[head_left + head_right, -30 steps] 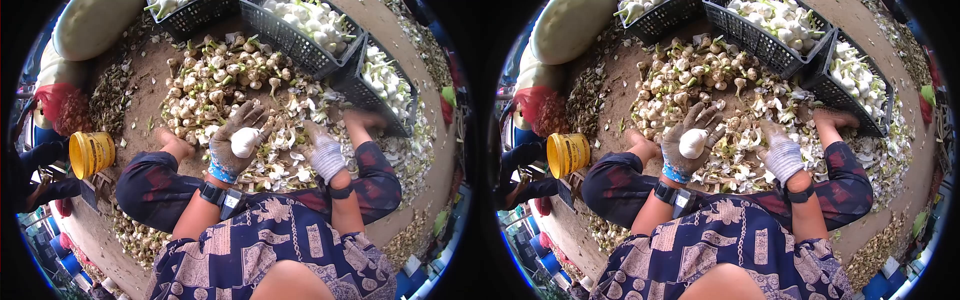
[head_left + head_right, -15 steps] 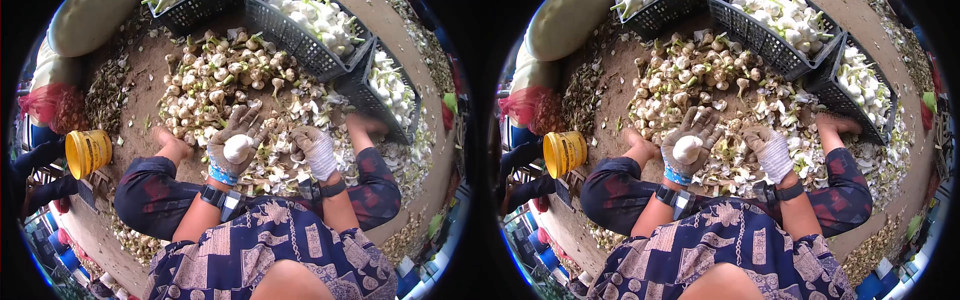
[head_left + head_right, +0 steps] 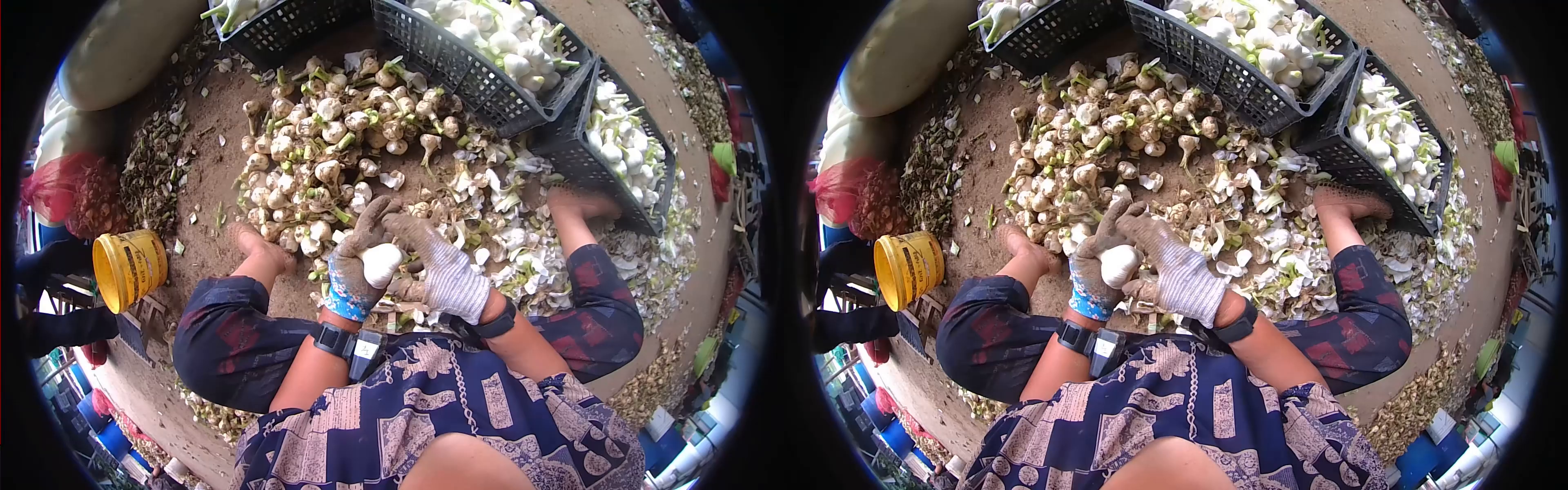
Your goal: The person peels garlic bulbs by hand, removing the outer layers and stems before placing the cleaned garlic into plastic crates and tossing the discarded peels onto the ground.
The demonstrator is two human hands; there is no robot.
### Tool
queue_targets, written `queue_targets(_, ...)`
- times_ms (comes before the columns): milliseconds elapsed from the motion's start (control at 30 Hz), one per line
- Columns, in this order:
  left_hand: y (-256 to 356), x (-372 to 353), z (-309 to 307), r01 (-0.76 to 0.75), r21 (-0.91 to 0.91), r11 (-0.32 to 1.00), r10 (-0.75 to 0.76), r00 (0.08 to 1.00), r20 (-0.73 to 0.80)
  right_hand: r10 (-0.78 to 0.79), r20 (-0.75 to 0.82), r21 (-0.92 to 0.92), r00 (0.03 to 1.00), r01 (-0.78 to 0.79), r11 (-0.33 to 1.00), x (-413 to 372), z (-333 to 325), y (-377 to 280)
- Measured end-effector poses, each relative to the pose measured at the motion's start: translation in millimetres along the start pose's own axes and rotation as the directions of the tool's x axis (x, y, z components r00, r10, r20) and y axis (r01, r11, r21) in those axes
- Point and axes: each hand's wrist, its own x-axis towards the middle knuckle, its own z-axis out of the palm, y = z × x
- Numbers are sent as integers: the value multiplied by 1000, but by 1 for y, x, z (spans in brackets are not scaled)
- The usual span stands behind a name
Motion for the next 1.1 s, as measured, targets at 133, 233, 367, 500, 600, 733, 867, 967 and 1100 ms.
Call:
queue_targets(133, 0, -4, 13, 20, 84, 996, -2, 978, -208, -49, 65, 92, 997, 43, 995, 17, -5, 8)
queue_targets(233, 10, -2, 8, -65, 183, 981, 95, 983, -158, -150, -255, 6, 955, 157, 988, 77, -68, -13)
queue_targets(367, 17, 0, -16, -17, 180, 983, 85, 923, -376, -72, -621, -6, 780, 87, 996, 150, -131, 59)
queue_targets(500, 23, 1, -28, -43, 145, 989, 113, 844, -525, 318, -170, -801, 933, -318, 506, 174, -106, 180)
queue_targets(600, 20, 5, -28, 0, 149, 989, 82, 835, -544, 470, -211, -776, 857, -439, 453, 170, -84, 235)
queue_targets(733, 18, 7, -22, 75, 310, 948, 109, 838, -534, 676, -229, -602, 700, -648, 467, 135, -63, 223)
queue_targets(867, 7, 7, -12, 160, 670, 725, 193, 886, -421, 688, 81, 775, 721, -480, 411, 45, -22, 161)
queue_targets(967, -18, 6, -23, 18, 862, 507, 189, 973, -132, 455, 134, 961, 880, -228, 159, 14, 1, 58)
queue_targets(1100, -15, -15, 23, -64, 546, 835, 64, 998, 20, 331, 39, 810, 943, -224, 542, -19, -9, 23)
